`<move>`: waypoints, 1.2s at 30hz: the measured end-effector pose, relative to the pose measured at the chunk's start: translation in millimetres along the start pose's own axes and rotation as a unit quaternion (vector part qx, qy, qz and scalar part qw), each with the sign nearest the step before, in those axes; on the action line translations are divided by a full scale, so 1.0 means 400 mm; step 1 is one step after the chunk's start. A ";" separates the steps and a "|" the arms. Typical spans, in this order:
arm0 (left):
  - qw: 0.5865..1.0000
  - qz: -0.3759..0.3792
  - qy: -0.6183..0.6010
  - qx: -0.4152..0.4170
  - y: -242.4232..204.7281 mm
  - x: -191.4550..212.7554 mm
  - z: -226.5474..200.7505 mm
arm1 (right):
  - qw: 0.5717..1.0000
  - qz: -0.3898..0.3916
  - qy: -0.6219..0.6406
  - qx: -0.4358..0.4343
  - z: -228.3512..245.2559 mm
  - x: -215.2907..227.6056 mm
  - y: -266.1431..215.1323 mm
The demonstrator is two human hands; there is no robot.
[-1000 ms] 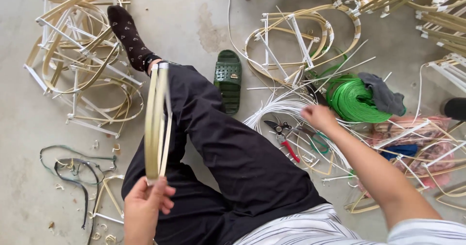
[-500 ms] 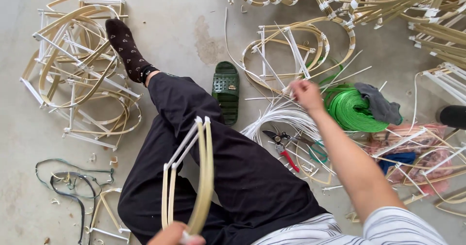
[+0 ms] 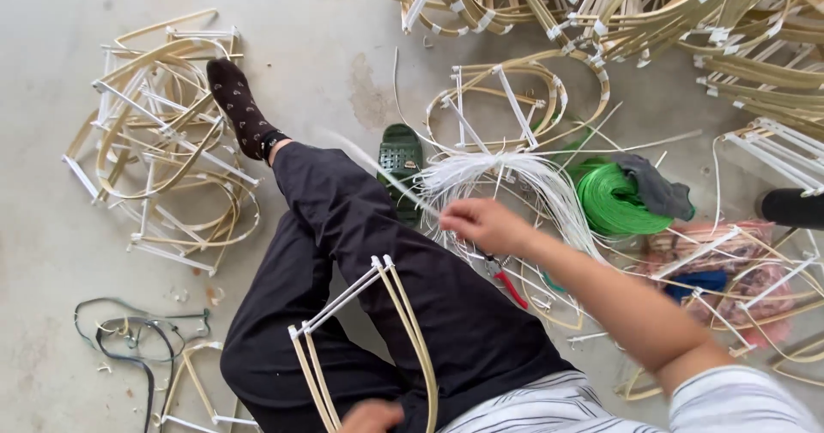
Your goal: The recorder is assembling and wrapping curved bamboo or wooden frames with white plastic strips in a workshop environment.
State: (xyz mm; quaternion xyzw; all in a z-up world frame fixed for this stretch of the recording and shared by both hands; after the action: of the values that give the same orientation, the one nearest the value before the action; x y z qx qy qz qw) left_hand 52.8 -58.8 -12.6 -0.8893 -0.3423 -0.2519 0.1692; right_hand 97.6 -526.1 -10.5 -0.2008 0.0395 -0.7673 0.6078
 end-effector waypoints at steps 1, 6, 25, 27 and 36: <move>1.000 0.005 -0.014 -0.006 0.131 0.011 -0.141 | 0.999 0.017 0.020 0.043 0.084 -0.050 -0.029; 0.988 -0.040 0.125 -0.086 0.435 0.136 -0.580 | 0.932 0.129 0.008 0.339 0.388 -0.161 -0.193; 0.902 -0.009 0.365 -0.232 0.448 0.038 -0.679 | 0.897 0.215 0.366 -0.121 0.076 -0.271 -0.264; 0.924 -0.008 0.305 -0.230 0.446 0.002 -0.669 | 0.881 0.209 0.402 -0.137 0.057 -0.254 -0.300; 0.938 0.054 0.241 -0.243 0.444 -0.088 -0.670 | 0.894 0.201 0.362 -0.170 -0.095 -0.243 -0.382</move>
State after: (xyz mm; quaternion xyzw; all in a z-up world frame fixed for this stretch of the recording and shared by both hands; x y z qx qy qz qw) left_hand 64.4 -329.9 163.5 -0.8328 -0.1710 -0.5251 0.0386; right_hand -38.3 -401.5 -23.9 0.0028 0.4259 -0.6297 0.6497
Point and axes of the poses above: each hand's wrist, its own y-axis towards the middle knuckle, its own x-axis out of the back of the hand, z = x × y, the point moved 8 cm from there along y, towards the middle knuckle, and after that the axes turned 3 degrees about -z, right-handed, at the moved point
